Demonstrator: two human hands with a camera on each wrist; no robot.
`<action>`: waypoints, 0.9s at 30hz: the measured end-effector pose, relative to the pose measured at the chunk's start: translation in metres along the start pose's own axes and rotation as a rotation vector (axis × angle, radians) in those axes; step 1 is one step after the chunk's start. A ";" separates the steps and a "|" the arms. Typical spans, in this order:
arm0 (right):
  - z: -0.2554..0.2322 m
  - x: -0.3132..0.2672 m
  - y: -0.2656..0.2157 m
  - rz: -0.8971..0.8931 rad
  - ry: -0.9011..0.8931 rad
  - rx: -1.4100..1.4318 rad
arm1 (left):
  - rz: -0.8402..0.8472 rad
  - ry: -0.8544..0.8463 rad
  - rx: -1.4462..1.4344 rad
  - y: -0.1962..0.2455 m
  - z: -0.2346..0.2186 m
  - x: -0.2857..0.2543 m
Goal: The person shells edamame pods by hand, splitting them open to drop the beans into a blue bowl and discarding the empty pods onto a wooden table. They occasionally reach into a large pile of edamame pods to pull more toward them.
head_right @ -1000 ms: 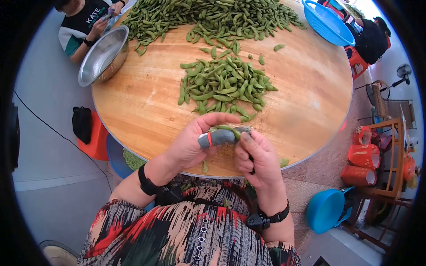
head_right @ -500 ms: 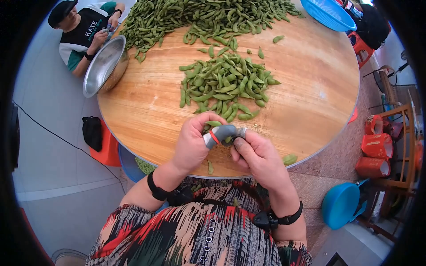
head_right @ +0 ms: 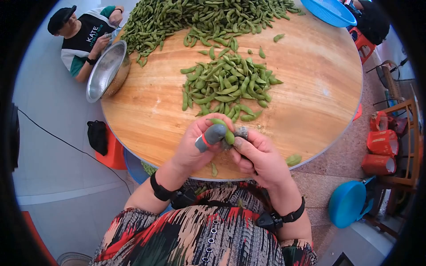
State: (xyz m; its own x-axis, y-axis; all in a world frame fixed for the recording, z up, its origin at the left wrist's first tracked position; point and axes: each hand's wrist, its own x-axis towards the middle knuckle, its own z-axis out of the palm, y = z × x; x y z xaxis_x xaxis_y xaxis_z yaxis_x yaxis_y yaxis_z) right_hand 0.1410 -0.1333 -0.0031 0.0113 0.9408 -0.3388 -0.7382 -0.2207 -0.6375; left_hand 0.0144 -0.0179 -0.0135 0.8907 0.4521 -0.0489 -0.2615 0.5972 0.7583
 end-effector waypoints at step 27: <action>0.007 0.002 -0.017 -0.496 0.399 -0.853 | 0.297 0.128 0.941 -0.005 0.009 -0.001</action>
State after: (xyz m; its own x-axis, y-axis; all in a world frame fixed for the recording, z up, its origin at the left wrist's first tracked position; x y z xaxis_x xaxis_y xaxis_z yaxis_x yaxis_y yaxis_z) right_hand 0.1492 -0.1259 0.0118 0.5155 0.8568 -0.0117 0.1252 -0.0888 -0.9882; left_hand 0.0176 -0.0272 -0.0111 0.7754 0.5995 0.1984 -0.0161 -0.2952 0.9553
